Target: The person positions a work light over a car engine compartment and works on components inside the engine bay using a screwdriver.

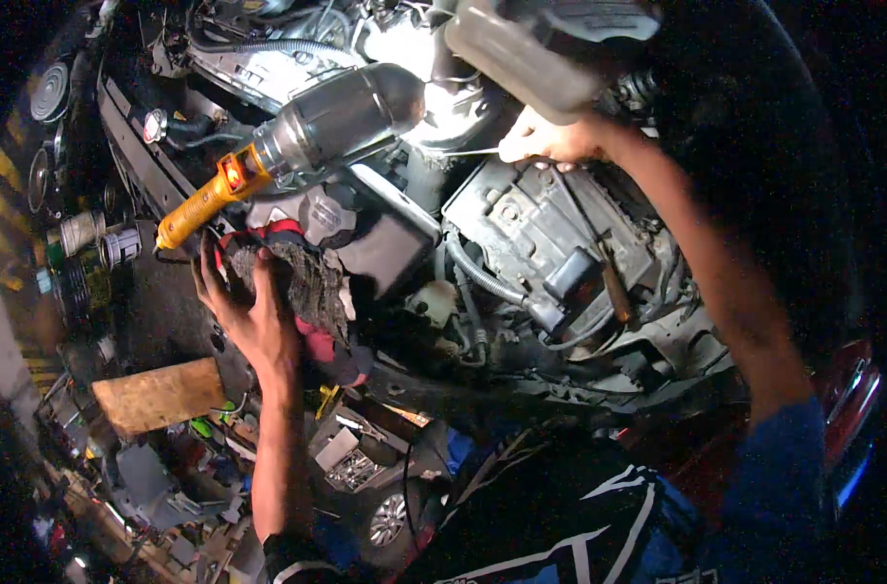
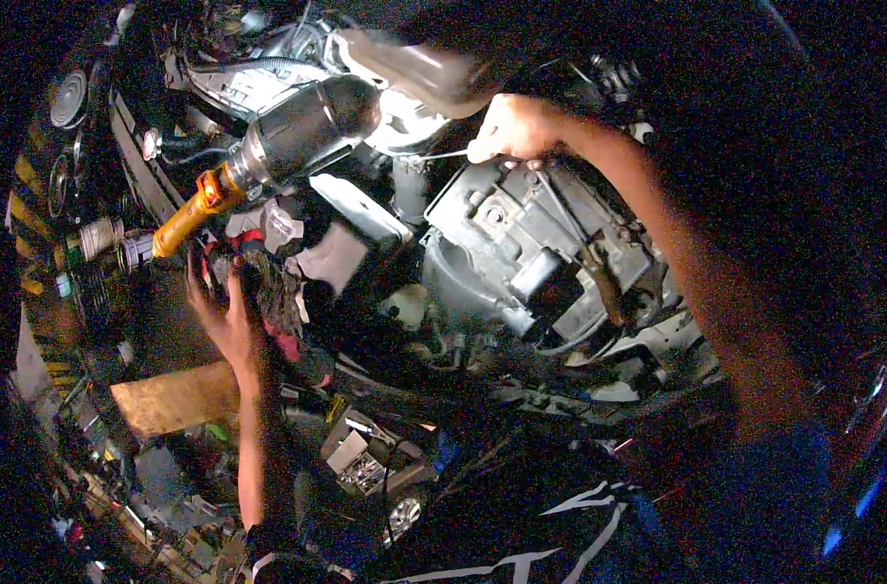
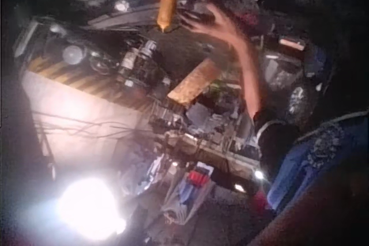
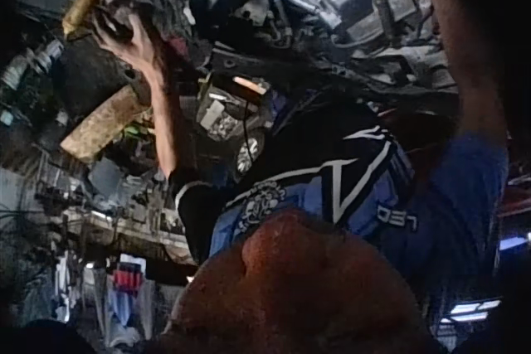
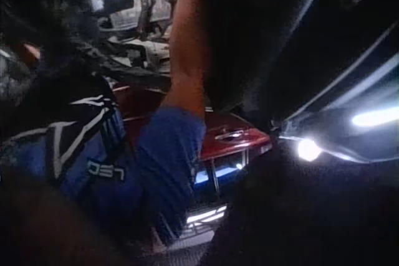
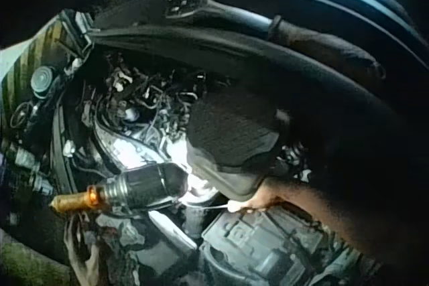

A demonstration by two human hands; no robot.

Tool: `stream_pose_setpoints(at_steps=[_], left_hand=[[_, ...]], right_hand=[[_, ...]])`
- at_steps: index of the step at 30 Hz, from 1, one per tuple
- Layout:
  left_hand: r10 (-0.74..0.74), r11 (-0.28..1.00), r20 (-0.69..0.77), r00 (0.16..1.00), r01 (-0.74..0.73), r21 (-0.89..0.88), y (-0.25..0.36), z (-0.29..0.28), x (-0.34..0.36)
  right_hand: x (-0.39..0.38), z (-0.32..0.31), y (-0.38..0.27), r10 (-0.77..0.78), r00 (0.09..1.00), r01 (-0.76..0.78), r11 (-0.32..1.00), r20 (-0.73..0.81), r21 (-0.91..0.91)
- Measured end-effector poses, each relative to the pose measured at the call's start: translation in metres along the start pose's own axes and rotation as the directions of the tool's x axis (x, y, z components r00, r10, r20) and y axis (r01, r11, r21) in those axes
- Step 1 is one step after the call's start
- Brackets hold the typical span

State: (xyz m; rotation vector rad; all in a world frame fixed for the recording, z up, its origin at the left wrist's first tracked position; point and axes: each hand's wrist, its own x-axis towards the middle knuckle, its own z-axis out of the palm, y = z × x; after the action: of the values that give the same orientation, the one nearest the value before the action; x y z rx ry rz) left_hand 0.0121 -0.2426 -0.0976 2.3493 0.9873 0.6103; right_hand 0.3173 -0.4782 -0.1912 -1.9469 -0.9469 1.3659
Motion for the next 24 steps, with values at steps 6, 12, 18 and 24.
stream_pose_setpoints(at_steps=[6, 12, 18, 24], left_hand=[[0.036, 0.999, -0.009, 0.999, -0.036, -0.015, 0.000, 0.011, 0.004], [0.053, 0.998, 0.011, 0.999, -0.054, 0.030, -0.007, 0.009, 0.006], [0.007, 0.999, -0.017, 1.000, -0.008, -0.049, -0.002, 0.009, 0.002], [0.078, 0.995, -0.020, 0.997, -0.077, 0.065, 0.003, 0.007, 0.003]], right_hand=[[-0.006, 0.078, -0.003, -0.303, 0.879, 0.041, 0.817, -0.367, -0.575], [-0.010, 0.052, 0.010, -0.547, 0.829, 0.257, 0.561, -0.119, -0.787], [-0.023, 0.032, 0.027, -0.126, 0.979, 0.113, 0.990, -0.159, -0.089], [-0.014, 0.039, 0.025, -0.157, 0.972, 0.157, 0.987, -0.175, -0.010]])
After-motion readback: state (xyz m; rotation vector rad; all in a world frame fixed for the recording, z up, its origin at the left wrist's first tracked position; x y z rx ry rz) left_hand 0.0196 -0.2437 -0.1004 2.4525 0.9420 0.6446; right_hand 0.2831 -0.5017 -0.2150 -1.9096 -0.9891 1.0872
